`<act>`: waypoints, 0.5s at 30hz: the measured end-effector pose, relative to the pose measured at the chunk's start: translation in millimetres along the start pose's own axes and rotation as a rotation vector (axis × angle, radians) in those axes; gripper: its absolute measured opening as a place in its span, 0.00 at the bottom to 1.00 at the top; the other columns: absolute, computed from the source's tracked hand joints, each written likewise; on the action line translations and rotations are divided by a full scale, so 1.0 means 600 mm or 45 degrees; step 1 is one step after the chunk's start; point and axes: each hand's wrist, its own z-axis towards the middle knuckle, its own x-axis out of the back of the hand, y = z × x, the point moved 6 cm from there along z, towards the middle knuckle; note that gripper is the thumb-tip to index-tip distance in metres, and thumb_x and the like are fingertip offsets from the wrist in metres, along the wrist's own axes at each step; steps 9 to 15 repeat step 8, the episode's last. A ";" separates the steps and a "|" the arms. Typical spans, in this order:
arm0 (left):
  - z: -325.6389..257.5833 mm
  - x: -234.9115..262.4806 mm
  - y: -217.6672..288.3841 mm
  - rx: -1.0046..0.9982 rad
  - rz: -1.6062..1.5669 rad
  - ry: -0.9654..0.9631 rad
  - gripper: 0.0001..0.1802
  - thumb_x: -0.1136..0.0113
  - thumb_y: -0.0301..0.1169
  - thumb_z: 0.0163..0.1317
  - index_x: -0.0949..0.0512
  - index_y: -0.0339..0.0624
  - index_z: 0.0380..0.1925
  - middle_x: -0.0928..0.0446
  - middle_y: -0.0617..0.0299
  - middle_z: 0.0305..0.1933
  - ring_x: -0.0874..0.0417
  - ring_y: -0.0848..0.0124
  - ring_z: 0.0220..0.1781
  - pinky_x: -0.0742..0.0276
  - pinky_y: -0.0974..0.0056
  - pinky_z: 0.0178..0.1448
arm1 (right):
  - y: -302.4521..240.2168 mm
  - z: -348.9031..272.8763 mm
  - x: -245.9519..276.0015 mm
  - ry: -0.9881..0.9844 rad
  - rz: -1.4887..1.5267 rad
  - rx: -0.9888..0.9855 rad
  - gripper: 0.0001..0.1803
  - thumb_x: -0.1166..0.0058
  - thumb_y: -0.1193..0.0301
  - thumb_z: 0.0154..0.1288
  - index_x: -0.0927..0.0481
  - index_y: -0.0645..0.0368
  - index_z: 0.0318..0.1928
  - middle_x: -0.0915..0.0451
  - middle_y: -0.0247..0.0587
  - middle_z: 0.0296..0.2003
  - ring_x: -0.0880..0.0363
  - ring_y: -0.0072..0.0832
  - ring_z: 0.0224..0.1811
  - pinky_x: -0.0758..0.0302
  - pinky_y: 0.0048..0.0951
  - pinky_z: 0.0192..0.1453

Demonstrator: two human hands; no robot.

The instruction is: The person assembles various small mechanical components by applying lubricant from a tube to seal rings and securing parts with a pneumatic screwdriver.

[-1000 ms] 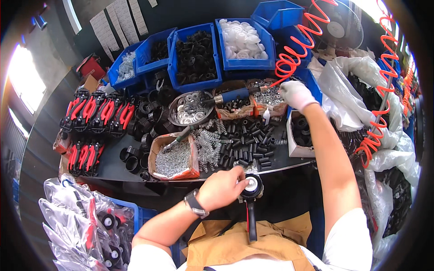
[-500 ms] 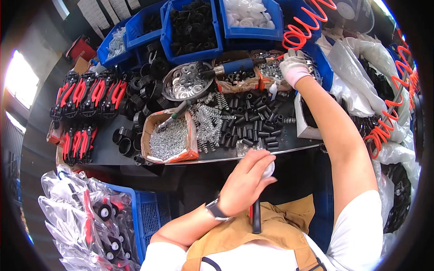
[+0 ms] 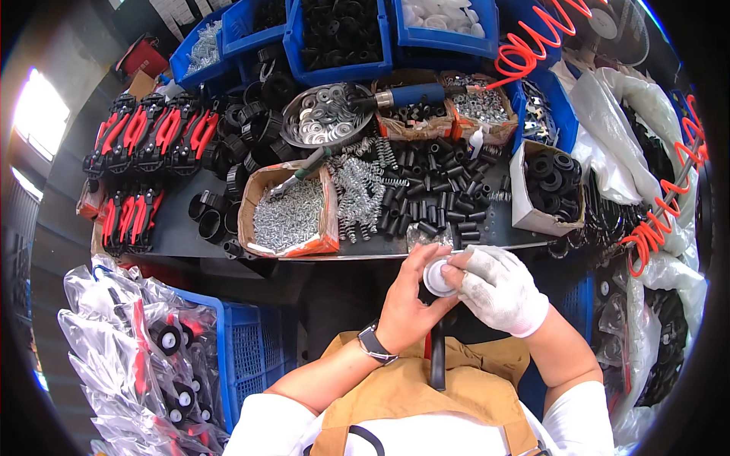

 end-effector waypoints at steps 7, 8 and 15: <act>0.000 -0.003 0.008 -0.145 -0.052 0.190 0.42 0.33 0.22 0.59 0.47 0.38 0.69 0.26 0.44 0.61 0.20 0.58 0.61 0.24 0.60 0.62 | -0.020 -0.008 -0.002 -0.088 -0.241 0.091 0.24 0.35 0.71 0.50 0.20 0.58 0.51 0.20 0.42 0.48 0.18 0.44 0.46 0.19 0.40 0.50; -0.001 -0.004 0.001 -0.138 -0.041 0.171 0.44 0.32 0.18 0.56 0.48 0.40 0.69 0.29 0.46 0.64 0.24 0.60 0.64 0.27 0.60 0.65 | -0.034 -0.012 -0.013 -0.086 -0.378 0.036 0.25 0.34 0.69 0.51 0.19 0.58 0.52 0.20 0.42 0.49 0.18 0.45 0.46 0.19 0.39 0.53; -0.001 -0.004 0.001 -0.138 -0.041 0.171 0.44 0.32 0.18 0.56 0.48 0.40 0.69 0.29 0.46 0.64 0.24 0.60 0.64 0.27 0.60 0.65 | -0.034 -0.012 -0.013 -0.086 -0.378 0.036 0.25 0.34 0.69 0.51 0.19 0.58 0.52 0.20 0.42 0.49 0.18 0.45 0.46 0.19 0.39 0.53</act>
